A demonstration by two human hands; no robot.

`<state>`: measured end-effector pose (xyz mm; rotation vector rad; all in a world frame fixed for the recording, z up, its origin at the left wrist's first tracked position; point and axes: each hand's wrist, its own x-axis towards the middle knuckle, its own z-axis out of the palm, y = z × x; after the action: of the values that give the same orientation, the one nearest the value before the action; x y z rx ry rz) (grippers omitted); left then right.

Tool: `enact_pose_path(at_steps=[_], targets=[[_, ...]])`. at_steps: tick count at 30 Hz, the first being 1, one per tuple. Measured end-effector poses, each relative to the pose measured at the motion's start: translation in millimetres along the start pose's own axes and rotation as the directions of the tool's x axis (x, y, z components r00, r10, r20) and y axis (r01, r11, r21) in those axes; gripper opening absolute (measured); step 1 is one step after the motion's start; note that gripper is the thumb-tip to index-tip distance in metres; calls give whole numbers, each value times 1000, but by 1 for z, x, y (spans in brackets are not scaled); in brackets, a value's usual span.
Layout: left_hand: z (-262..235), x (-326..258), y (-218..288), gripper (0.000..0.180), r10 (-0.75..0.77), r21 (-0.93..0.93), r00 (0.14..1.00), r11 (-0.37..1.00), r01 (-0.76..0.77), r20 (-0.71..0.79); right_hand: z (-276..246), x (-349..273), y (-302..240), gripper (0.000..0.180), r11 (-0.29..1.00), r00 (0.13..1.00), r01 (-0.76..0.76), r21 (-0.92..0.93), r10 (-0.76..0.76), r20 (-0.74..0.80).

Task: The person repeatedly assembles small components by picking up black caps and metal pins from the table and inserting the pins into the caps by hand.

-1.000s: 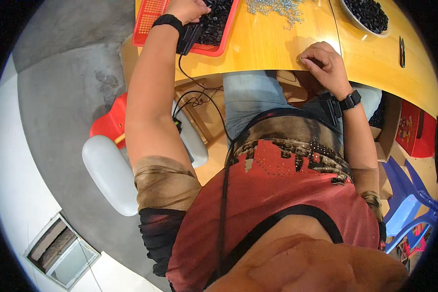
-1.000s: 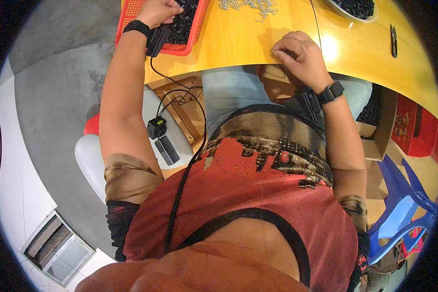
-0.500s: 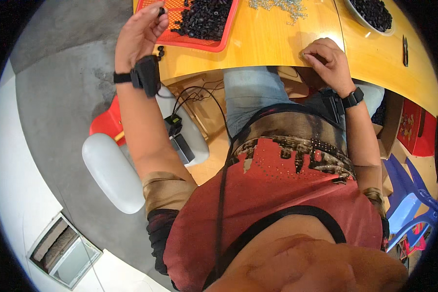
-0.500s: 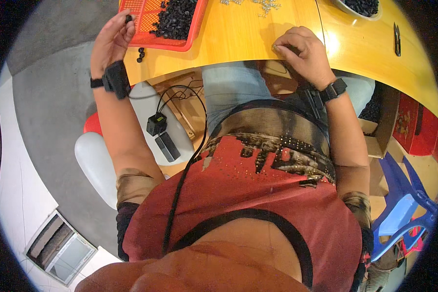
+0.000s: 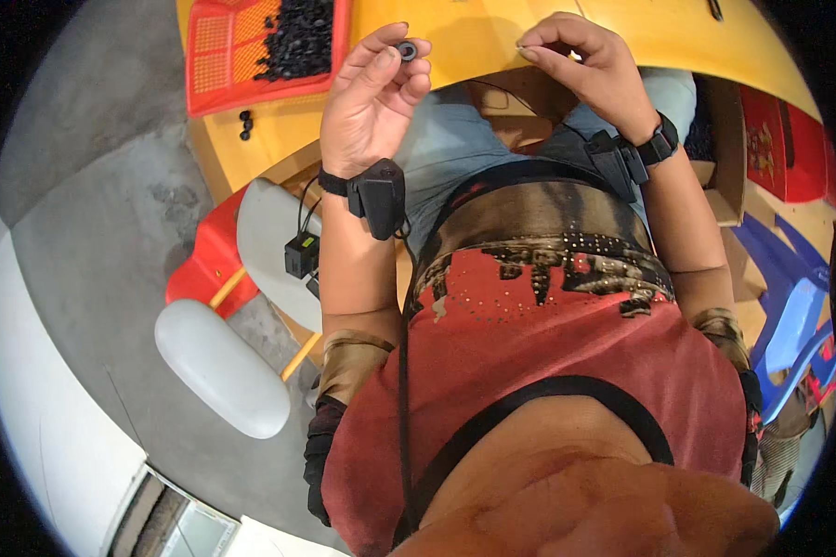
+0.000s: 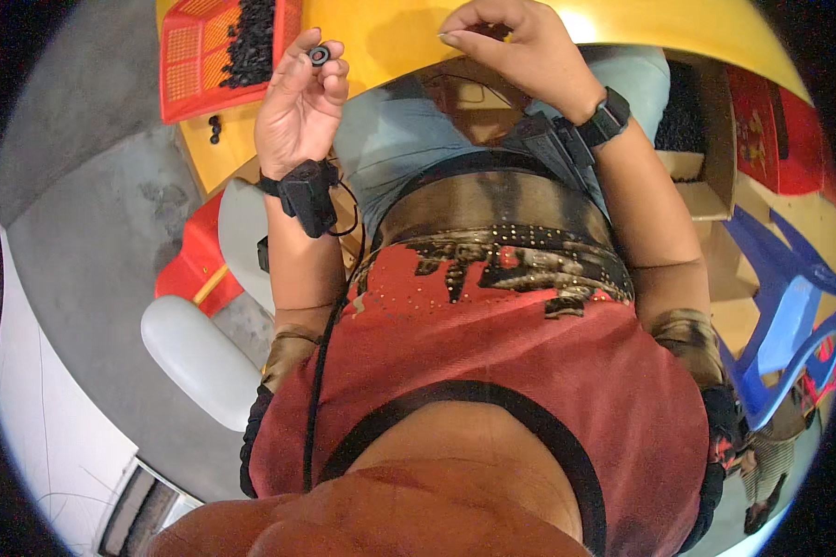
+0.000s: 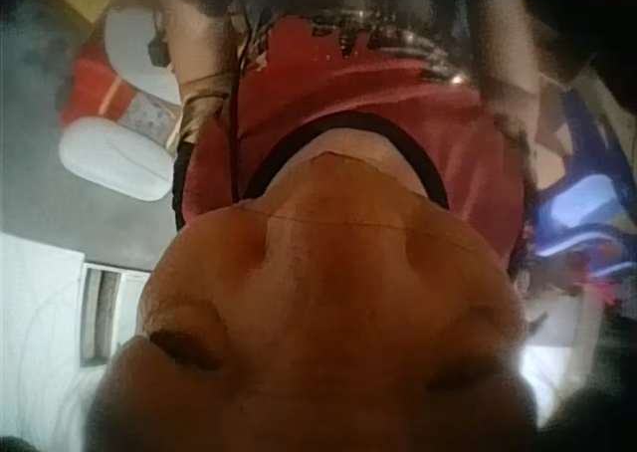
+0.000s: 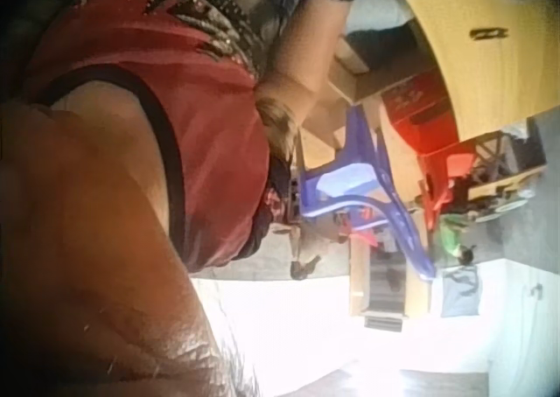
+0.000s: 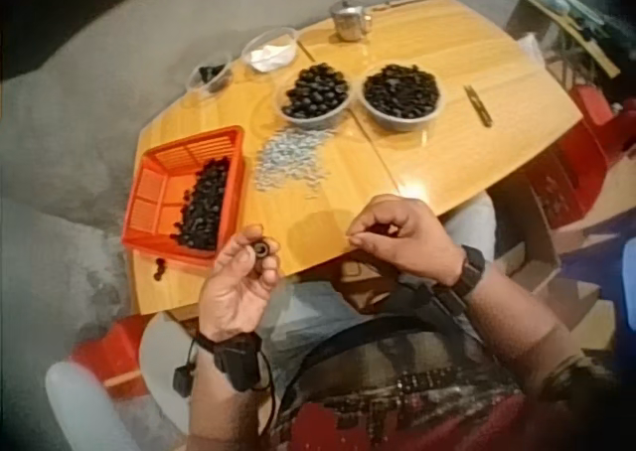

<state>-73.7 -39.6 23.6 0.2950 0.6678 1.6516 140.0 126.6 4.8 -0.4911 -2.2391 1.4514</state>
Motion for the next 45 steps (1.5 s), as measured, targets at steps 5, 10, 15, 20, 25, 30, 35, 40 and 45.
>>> enact_pose_path(at_steps=[5, 10, 15, 20, 25, 30, 35, 40, 45], targets=[[6, 12, -28, 28, -12, -102, 1000, 995, 13, 7, 10, -5, -1, 7, 734, 944, 329, 594, -233, -235], [1, 12, -35, 26, 96, 91, 995, 991, -95, -5, 7, -3, -38, 6, 981, 986, -78, 178, 102, -134], [8, 14, -34, 26, 87, 247, 996, 966, -81, -14, 9, -4, -40, 6, 945, 975, -157, 288, 195, -110], [6, 12, -38, 27, 32, 220, 999, 975, -32, 4, 11, -2, -46, 7, 968, 985, -64, 241, 100, -138], [10, 12, -48, 26, 8, 157, 999, 988, -13, 32, 12, -2, -48, 7, 971, 987, -87, 222, 114, -115], [5, 13, -55, 25, -5, 107, 1000, 994, 5, -2, 16, -4, -45, 7, 907, 969, -172, 383, 227, -101], [3, 15, -57, 23, -45, -49, 998, 998, 43, -47, 15, -2, -47, 7, 971, 985, -77, 225, 110, -136], [7, 14, -61, 24, 29, 36, 996, 999, -26, -80, 16, -4, -45, 7, 955, 978, -125, 268, 165, -131], [22, 13, -60, 18, 13, 8, 986, 1000, -11, -168, 16, -5, -44, 8, 945, 969, -167, 281, 210, -130]])
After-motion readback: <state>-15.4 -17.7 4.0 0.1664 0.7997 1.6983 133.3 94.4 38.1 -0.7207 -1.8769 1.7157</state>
